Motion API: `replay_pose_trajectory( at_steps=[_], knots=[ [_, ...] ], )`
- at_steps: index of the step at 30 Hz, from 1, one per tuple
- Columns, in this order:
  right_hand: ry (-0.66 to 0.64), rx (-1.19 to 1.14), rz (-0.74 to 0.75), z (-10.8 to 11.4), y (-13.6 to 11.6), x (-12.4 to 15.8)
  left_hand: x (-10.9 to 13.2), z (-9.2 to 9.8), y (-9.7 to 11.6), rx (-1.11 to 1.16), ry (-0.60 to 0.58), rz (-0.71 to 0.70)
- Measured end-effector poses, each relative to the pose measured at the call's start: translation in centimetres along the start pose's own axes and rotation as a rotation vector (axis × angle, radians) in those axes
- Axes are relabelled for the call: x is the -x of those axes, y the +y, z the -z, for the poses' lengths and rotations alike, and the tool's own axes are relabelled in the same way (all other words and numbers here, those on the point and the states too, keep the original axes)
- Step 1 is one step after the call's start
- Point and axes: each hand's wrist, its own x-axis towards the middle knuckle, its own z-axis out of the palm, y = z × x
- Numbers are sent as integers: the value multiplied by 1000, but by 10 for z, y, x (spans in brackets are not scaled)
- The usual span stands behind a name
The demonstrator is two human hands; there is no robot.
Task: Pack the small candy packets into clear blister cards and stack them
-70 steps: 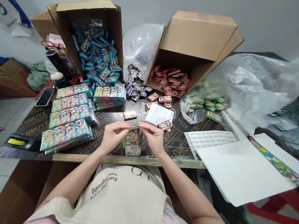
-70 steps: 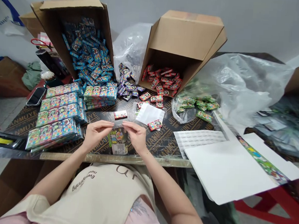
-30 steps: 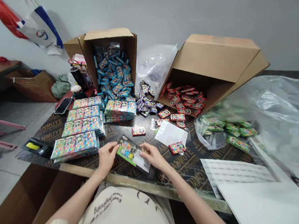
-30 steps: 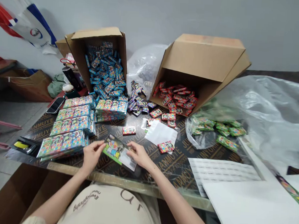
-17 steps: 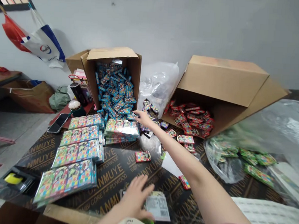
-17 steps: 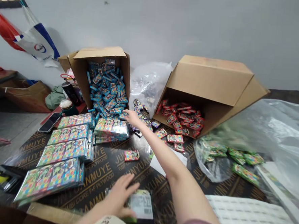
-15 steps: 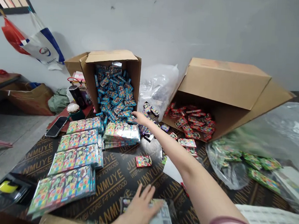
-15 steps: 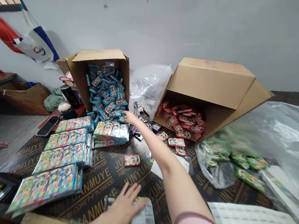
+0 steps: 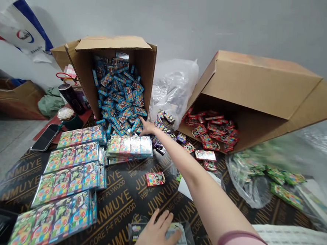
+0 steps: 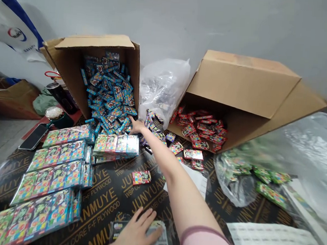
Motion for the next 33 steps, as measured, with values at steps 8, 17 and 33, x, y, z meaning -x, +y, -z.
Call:
replay_pose_trajectory(
  at_steps=[8,17,33],
  knots=[
    [155,-56,-19,10,-9,15,3,-5,-3,115,-112,13],
    [585,-486,87,58,-8,142,2,43,-30,469,-254,380],
    [441,-482,218,-51,-84,395,-10,120,2,1533,196,1171]
  ],
)
